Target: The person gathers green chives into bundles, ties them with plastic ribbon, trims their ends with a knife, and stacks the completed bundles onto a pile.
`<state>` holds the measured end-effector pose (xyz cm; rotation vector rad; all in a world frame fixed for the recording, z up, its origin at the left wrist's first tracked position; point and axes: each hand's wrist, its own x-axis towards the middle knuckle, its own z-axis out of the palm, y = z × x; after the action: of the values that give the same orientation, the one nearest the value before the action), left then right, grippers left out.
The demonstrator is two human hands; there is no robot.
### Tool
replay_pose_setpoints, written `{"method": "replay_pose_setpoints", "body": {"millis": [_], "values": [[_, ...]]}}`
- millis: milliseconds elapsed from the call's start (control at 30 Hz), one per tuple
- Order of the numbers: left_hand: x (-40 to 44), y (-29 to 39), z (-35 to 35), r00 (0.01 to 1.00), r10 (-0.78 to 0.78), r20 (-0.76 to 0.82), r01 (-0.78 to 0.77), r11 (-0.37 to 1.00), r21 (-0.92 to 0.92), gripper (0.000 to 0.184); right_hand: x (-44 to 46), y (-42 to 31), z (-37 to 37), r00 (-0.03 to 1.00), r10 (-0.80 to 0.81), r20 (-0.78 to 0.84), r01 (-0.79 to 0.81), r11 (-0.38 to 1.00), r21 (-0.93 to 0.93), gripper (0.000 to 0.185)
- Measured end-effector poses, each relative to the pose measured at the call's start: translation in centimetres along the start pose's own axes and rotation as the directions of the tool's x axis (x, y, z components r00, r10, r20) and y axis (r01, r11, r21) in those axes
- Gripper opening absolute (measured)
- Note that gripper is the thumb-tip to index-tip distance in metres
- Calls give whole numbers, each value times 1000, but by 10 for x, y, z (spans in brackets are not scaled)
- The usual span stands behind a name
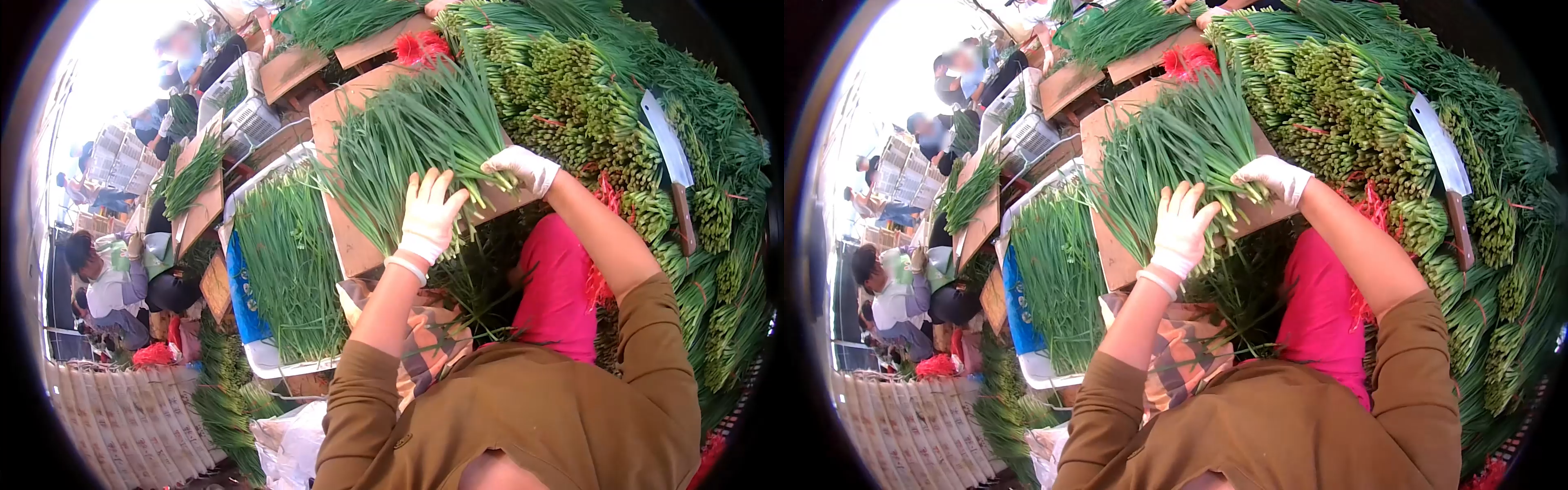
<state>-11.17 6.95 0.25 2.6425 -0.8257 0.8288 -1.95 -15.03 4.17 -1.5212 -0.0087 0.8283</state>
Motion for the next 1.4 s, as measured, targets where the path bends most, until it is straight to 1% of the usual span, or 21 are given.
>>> {"method": "replay_pose_setpoints", "body": {"millis": [133,267,333,400,467,533,600,633,667,700,800,867,933,967,1000,1033,1100,1200,1267,1333,1400], "values": [[12,-4,-14,995,-49,85,49,999,5,37,3,-3,5,987,-160,-14,155,972,-176,23],[-15,-11,2,964,-210,166,192,975,115,39,4,0,4,965,-258,-52,236,937,-259,32],[-9,-7,-25,963,-229,145,220,973,73,35,-10,-13,4,955,-295,-40,277,929,-246,35],[-6,-4,-45,964,-262,-41,260,964,-51,27,0,-4,-5,962,-269,-45,242,919,-312,36],[2,3,-59,989,-126,-81,112,980,-163,17,2,-3,-3,990,-138,-35,116,923,-368,35],[15,23,-61,971,73,229,1,952,-308,23,-7,-15,15,993,-111,-40,81,888,-453,31],[25,41,-43,952,264,157,-186,903,-387,27,-4,-20,23,996,-88,-9,70,845,-530,29],[28,45,-28,945,283,161,-217,916,-339,28,-11,-26,33,980,-151,-133,35,779,-626,27],[31,46,-15,938,306,162,-251,924,-288,28,-8,-32,33,987,-149,-66,74,771,-632,27],[39,49,-15,887,218,407,-105,953,-283,28,-4,-34,32,990,-143,-2,109,764,-635,27],[66,51,-15,685,-173,707,356,927,-118,33,-8,-42,31,991,-120,66,137,816,-562,22],[45,27,31,690,-325,647,559,807,-190,66,-39,-79,34,996,-38,77,71,863,-501,19],[31,18,43,627,-554,547,779,421,-465,82,-44,-92,14,987,-129,93,156,899,-409,23],[44,19,10,491,-558,669,851,142,-506,94,-81,-123,29,975,-201,98,222,926,-306,27],[31,5,39,485,-640,595,777,4,-629,91,-76,-126,15,944,-322,65,327,901,-286,28],[28,3,38,439,-643,628,667,-235,-707,90,-77,-137,4,939,-337,76,344,896,-280,32],[23,-5,33,375,-606,701,302,-635,-711,90,-87,-153,1,894,-448,13,432,852,-297,33],[13,-11,35,443,-593,672,153,-689,-709,93,-67,-148,-6,831,-552,-69,504,801,-324,30],[7,-12,41,452,-620,641,70,-692,-719,83,-24,-112,-23,758,-642,-117,583,746,-323,31],[5,-11,35,450,-642,621,11,-691,-723,74,12,-72,-42,910,-284,-302,107,865,-490,47],[2,-11,33,429,-670,606,-54,-689,-723,57,40,-19,-57,969,-189,-160,60,806,-589,65]]}}
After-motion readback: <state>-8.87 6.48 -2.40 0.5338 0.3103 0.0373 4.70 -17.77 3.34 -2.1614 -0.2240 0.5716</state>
